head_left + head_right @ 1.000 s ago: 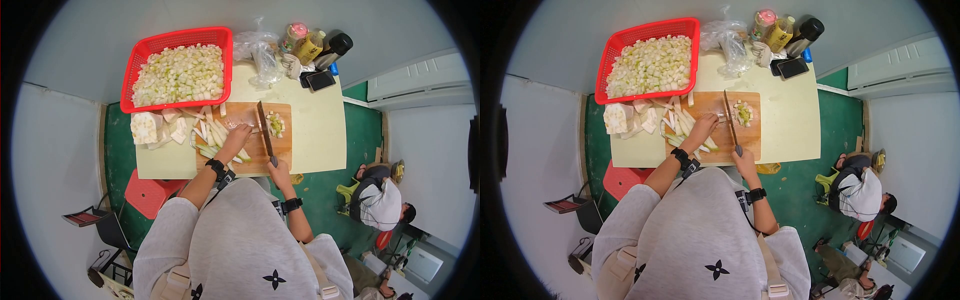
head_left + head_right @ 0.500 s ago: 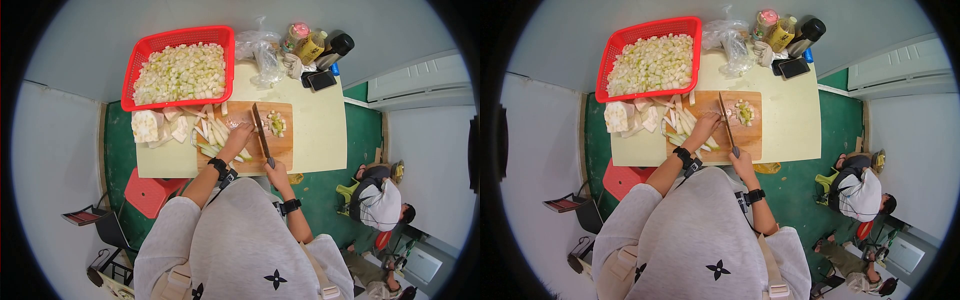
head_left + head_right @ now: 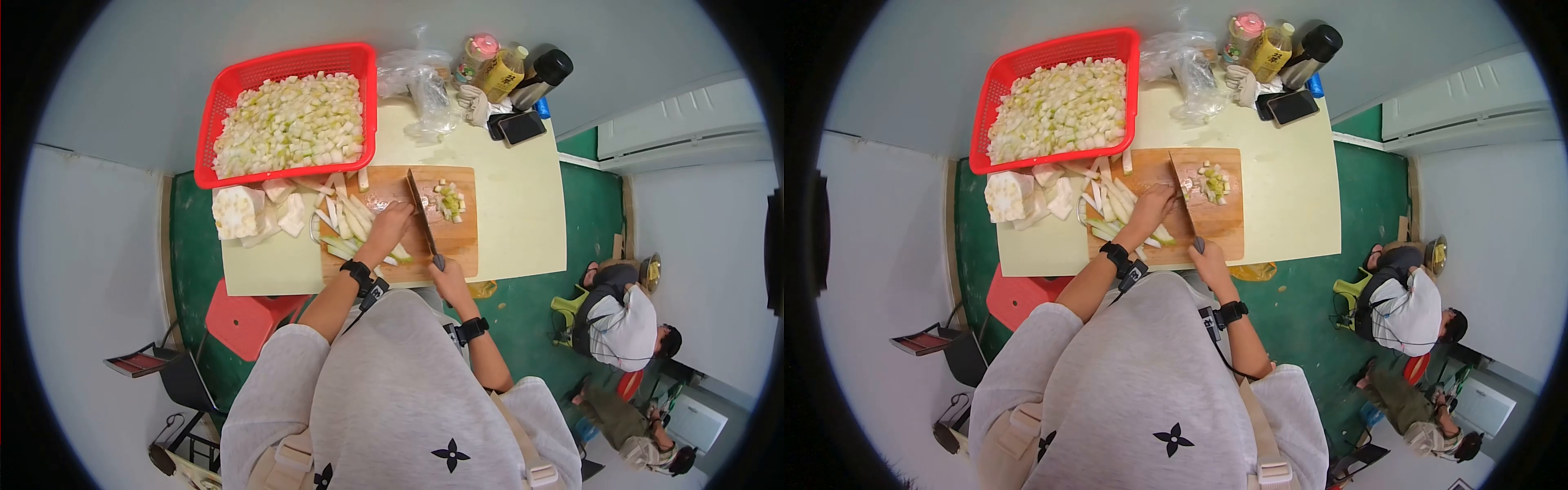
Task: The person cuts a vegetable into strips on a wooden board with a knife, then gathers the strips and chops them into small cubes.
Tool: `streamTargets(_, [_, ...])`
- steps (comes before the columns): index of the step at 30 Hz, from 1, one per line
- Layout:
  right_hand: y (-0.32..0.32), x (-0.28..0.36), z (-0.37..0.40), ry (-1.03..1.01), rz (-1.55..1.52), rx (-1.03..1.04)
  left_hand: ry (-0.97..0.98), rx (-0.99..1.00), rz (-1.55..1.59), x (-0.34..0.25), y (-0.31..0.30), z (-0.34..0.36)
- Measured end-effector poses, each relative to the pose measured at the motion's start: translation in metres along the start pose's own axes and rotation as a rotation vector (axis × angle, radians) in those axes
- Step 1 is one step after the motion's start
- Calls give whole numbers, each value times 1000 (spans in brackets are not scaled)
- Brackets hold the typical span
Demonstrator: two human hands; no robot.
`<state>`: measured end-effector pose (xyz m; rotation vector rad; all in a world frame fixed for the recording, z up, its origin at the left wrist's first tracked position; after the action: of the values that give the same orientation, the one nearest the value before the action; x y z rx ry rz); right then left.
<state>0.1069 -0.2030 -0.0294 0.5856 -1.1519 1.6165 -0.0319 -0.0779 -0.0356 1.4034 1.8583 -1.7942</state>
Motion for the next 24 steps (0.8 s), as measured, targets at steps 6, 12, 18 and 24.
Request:
streamTargets(6, [-5,2,3,55,-33,-53,9,-57,21,-6,-6,-2])
streamTargets(12, [-24,-4,10,151,-180,-117,-14,-75,58,-2,-8,-1])
streamTargets(18, [-29,7,18,154,-147,-68,-38,-77,104,0,-9,2])
streamTargets(24, [-14,19,22,140,-57,2,-45,-101,101,-1,-11,2])
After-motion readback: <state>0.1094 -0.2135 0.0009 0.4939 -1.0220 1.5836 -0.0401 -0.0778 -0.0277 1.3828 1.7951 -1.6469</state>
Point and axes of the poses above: each hand's wrist, its own z-axis away from the middle knuckle, its own y-axis out of the palm, x = y × z, the point moved 7 cm from there along -z, towards the middle knuckle, and after that the axes turned 3 degrees about -x, right-handed, at the moved point
